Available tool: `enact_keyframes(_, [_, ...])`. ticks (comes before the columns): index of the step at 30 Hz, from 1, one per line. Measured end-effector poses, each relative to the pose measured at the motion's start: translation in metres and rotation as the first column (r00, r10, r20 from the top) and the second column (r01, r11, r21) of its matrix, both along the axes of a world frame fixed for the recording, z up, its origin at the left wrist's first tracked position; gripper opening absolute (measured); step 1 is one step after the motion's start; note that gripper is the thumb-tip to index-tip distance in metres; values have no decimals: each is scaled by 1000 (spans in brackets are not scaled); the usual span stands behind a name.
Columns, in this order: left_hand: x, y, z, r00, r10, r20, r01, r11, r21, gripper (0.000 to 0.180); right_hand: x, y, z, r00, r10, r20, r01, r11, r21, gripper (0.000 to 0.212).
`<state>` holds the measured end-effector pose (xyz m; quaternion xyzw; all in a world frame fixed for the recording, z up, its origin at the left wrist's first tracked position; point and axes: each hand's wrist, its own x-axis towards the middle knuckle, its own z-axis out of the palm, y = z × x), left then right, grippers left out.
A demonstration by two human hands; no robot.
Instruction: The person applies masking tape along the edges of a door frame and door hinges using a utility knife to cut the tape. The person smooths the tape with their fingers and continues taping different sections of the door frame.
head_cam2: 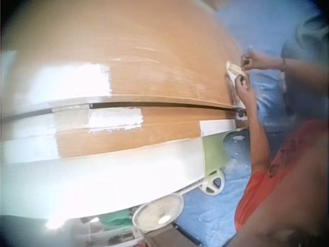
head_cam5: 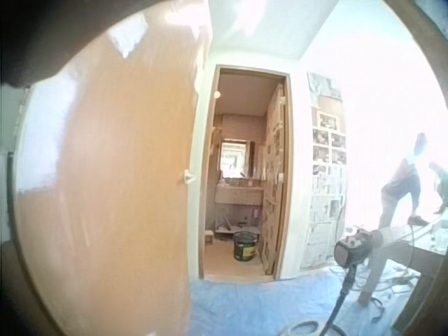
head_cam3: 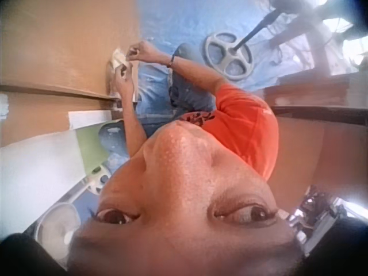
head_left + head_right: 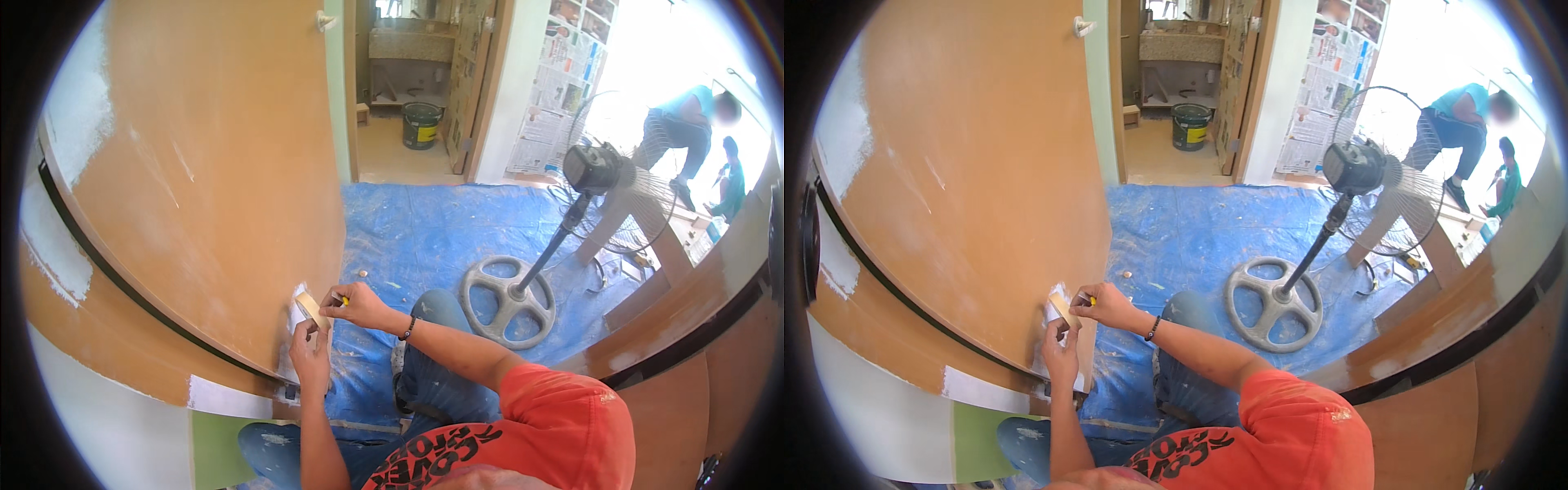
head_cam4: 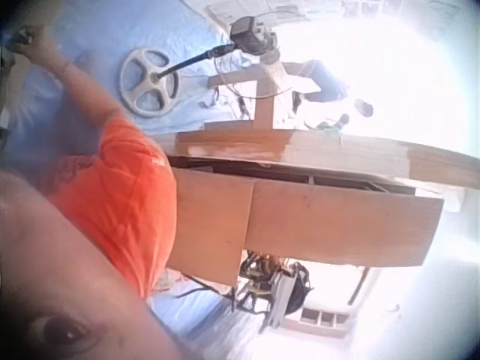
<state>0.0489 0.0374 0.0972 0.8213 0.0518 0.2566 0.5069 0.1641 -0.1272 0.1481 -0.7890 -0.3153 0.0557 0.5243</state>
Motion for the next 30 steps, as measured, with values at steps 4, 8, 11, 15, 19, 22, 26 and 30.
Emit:
enact_keyframes(4, [1,-9,15,987,-158,21,159,986,-53,26,-14,-22,24,992,-126,29,122,988,96,34])
enact_keyframes(8, [1,-10,28,938,-341,-61,333,937,-108,23,-22,-33,53,989,-147,24,140,972,191,41])
enact_keyframes(11, [3,-10,18,863,-435,-258,416,900,-127,18,-14,-30,56,984,-179,-24,180,981,76,48])
enact_keyframes(15, [4,1,-23,826,-427,-369,396,904,-160,16,16,-23,26,968,-216,-125,217,976,-10,54])
enact_keyframes(19, [6,19,-68,736,-416,-534,252,900,-354,14,40,-28,-15,960,-254,-116,232,957,-175,45])
enact_keyframes(22, [10,25,-95,649,-444,-618,229,888,-398,16,53,-23,-36,966,-215,-144,171,947,-272,34])
enact_keyframes(26, [-6,16,-117,605,-469,-643,258,880,-399,28,70,-14,-59,972,-191,-140,146,948,-283,27])
enact_keyframes(30, [-24,-3,-94,497,-398,-771,124,912,-391,30,83,-24,-81,904,-288,-316,151,906,-396,34])
